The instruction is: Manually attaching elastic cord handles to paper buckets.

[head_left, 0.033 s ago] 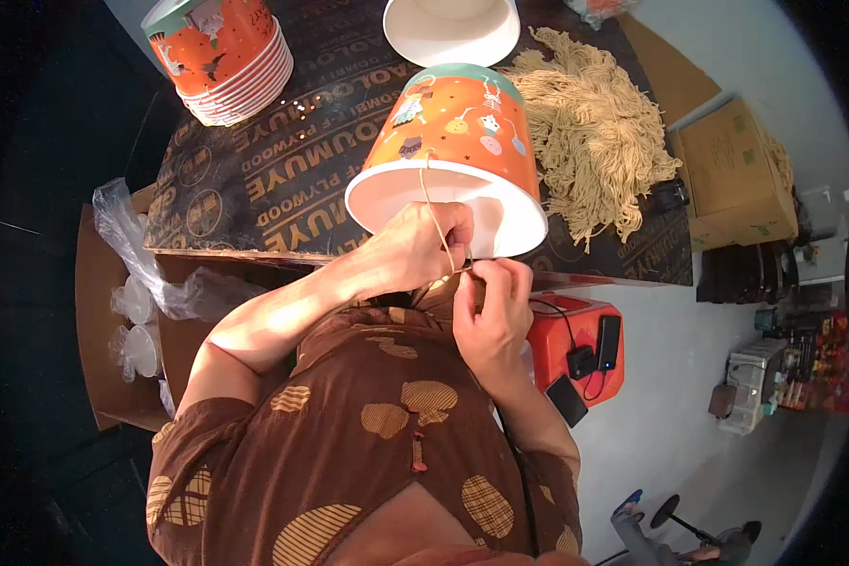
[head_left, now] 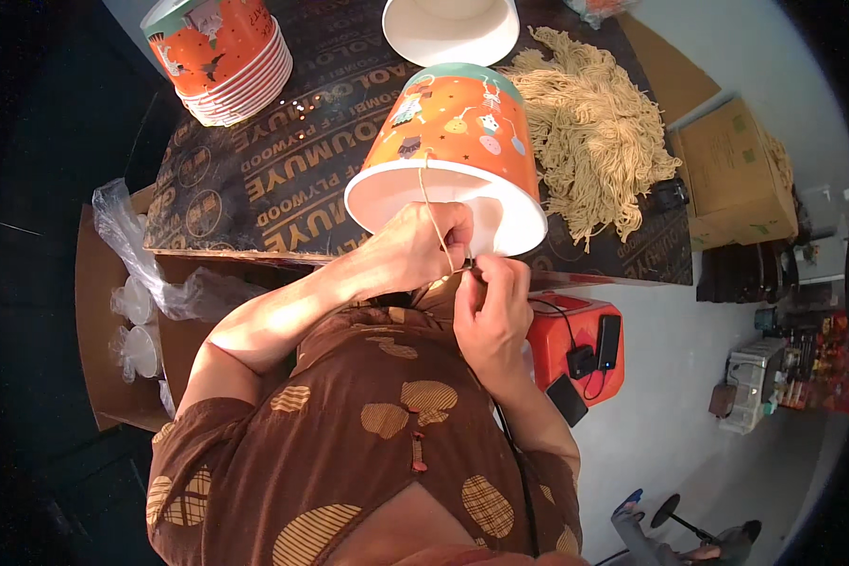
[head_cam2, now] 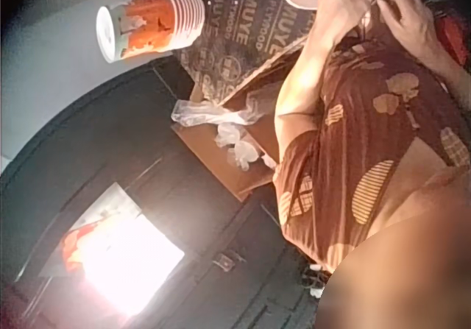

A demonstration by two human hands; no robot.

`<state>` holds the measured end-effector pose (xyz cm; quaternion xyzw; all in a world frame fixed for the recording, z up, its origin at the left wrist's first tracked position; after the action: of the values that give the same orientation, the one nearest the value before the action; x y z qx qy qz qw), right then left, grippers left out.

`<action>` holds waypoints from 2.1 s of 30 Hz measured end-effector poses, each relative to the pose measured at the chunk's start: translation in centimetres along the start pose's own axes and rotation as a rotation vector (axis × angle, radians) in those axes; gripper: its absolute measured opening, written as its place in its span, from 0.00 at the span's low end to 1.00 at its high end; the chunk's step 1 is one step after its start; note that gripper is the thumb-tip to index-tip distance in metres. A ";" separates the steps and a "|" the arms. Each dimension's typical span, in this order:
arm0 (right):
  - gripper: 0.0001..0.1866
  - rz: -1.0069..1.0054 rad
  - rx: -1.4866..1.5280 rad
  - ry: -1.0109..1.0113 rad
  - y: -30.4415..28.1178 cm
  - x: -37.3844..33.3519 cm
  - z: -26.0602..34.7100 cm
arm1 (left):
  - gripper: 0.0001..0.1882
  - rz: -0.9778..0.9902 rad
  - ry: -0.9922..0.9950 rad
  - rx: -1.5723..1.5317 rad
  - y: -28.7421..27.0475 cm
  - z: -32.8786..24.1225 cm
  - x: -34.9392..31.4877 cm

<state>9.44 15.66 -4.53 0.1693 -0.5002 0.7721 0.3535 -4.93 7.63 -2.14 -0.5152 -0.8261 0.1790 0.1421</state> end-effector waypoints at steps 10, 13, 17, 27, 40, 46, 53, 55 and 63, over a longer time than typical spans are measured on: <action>0.15 0.106 -0.021 0.003 1.0 0.1 -0.3 | 0.02 0.010 -0.069 -0.031 0.0 -0.1 -0.5; 0.14 0.088 -0.027 -0.008 0.9 0.1 -0.2 | 0.02 -0.010 -0.064 -0.062 0.0 0.0 -0.4; 0.14 0.032 -0.040 -0.019 0.7 0.2 -0.1 | 0.02 -0.020 -0.090 -0.063 -0.1 -0.3 -0.4; 0.17 0.187 -0.063 0.078 0.7 0.5 0.3 | 0.02 -0.025 -0.091 -0.080 0.2 -0.2 -0.7; 0.16 0.145 -0.002 0.007 0.5 0.4 0.5 | 0.00 -0.085 -0.074 -0.086 0.2 0.5 -0.6; 0.15 0.059 0.080 0.045 1.4 0.4 -0.3 | 0.01 -0.064 -0.173 -0.128 0.2 0.1 -0.5; 0.11 0.064 0.061 0.054 1.7 0.6 -0.3 | 0.08 -0.060 -0.247 -0.180 0.3 0.5 -0.5; 0.09 0.055 0.074 0.076 1.8 0.7 -0.3 | 0.08 -0.053 -0.255 -0.164 0.3 0.5 -0.5; 0.11 0.072 0.062 0.100 2.2 0.7 -0.5 | 0.06 -0.089 -0.165 -0.204 0.3 0.5 -0.9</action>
<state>7.44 15.87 -5.74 0.1236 -0.4636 0.8068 0.3447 -4.53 6.90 -2.80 -0.4733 -0.8709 0.1290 0.0285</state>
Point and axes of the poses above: each hand's wrist, its own x-axis towards the middle knuckle, its own y-axis out of the palm, z = x × y, the point moved 1 cm from there along x, towards the middle knuckle, and after that the axes turned 2 degrees about -x, right-handed, at the moved point
